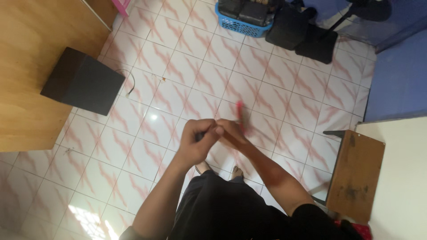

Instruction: The person sweeps debris from a tiled indoor floor using a red and green broom, navigating around various pieces of furniture and obstacles throughout the room.

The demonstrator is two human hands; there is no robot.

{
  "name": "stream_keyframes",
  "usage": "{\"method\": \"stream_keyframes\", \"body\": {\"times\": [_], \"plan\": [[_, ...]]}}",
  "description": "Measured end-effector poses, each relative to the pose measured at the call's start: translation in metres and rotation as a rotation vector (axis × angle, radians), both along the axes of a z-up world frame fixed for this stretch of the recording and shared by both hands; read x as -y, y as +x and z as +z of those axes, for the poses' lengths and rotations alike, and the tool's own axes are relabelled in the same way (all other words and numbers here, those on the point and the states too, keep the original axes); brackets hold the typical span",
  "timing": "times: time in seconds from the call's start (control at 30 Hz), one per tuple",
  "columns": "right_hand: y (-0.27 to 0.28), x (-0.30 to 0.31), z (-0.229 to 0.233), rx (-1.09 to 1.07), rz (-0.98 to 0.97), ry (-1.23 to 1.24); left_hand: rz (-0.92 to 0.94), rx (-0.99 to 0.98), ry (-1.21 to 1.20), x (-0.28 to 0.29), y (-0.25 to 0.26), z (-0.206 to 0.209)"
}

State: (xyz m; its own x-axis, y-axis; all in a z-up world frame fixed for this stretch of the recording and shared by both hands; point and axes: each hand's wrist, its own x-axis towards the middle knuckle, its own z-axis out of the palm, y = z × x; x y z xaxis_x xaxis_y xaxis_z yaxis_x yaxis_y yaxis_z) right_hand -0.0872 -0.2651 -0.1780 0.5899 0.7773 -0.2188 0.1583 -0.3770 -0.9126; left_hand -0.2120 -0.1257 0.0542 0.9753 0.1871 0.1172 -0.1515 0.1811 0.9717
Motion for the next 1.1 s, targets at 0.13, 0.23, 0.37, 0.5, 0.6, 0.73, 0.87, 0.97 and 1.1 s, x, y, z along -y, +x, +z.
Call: {"method": "stream_keyframes", "body": {"times": [0.13,0.23,0.37,0.5,0.6,0.73,0.87,0.97,1.1], "plan": [[0.019,0.092,-0.023,0.264,-0.080,-0.382,0.023,-0.161,-0.133,0.050,0.030,-0.090],[0.024,0.133,-0.066,0.323,-0.184,-0.486,0.028,-0.165,-0.109,0.090,0.045,-0.142],[0.022,0.156,-0.104,0.333,-0.050,-0.157,0.024,-0.241,0.054,0.121,0.040,-0.151],[0.011,0.131,-0.129,0.084,-0.067,-0.264,0.051,-0.253,0.082,0.107,0.028,-0.104],[0.004,0.095,-0.140,-0.235,-0.080,-0.102,0.069,-0.302,0.159,0.095,0.017,-0.057],[-0.005,0.050,-0.147,-0.344,-0.024,0.004,0.185,-0.299,0.336,0.079,0.003,-0.020],[-0.019,0.008,-0.142,-0.287,0.090,0.217,0.302,-0.156,0.603,0.062,-0.005,-0.017],[-0.042,-0.022,-0.120,-0.202,0.142,0.419,0.390,-0.094,0.759,0.056,-0.007,-0.020],[-0.047,-0.050,-0.076,-0.080,0.197,0.552,0.260,-0.237,0.632,0.043,0.006,-0.022]]}}
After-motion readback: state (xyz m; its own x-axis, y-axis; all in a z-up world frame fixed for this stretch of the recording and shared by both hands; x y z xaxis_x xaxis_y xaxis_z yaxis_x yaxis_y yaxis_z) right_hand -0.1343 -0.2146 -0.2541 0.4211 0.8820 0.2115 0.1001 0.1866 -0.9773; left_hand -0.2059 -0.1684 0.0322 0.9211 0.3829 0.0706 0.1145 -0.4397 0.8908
